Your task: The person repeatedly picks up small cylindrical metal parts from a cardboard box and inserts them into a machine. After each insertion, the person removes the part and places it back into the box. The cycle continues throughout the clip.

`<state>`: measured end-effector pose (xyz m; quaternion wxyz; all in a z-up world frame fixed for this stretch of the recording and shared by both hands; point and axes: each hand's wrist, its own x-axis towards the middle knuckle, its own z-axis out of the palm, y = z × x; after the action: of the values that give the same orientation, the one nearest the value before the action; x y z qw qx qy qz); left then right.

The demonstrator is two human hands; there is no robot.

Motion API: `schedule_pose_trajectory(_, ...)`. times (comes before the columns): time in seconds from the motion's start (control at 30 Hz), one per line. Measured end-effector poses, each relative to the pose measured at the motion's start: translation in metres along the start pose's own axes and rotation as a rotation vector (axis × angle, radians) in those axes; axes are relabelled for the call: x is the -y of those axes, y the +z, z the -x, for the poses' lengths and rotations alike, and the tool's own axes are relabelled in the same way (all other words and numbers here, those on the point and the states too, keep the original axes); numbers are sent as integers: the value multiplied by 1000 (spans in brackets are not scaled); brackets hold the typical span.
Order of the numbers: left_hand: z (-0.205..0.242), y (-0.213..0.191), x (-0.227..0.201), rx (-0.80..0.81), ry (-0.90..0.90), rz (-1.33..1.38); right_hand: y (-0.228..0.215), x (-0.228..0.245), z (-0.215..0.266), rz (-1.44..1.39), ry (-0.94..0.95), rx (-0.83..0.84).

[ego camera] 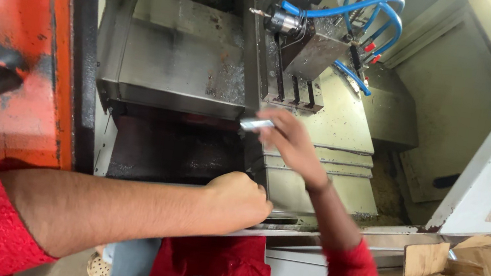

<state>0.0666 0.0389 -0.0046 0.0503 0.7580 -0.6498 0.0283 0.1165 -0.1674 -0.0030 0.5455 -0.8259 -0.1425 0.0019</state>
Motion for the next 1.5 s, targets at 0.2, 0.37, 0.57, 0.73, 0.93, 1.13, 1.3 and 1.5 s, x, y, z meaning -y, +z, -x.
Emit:
schedule_pose_trajectory(0.2, -4, -18, -1, 411, -193, 9, 40, -28, -164, 648, -253, -81)
schedule_pose_trajectory(0.37, -4, -47, 4, 630, -258, -30, 58, -95, -292, 450, -235, -437)
schedule_pose_trajectory(0.57, -3, -57, 12, 721, -252, -1, 20, -171, -442, -839, -116, -500)
schedule_pose_trajectory(0.73, -9, -56, 12, 767, -238, 55, -2, -166, -499, -1199, -230, -309)
schedule_pose_trajectory(0.93, -4, -62, 14, 765, -168, -10, 0, -131, -452, -930, -137, -686)
schedule_pose_trajectory(1.13, -4, -57, 11, 718, -211, 53, 21, -117, -420, -574, -137, -452)
schedule_pose_trajectory(1.3, -3, -59, 11, 699, -190, 43, 17, -114, -420, -384, -191, -335)
schedule_pose_trajectory(1.5, 0, -63, 12, 709, -156, 38, 7, -127, -437, -274, -157, -355)
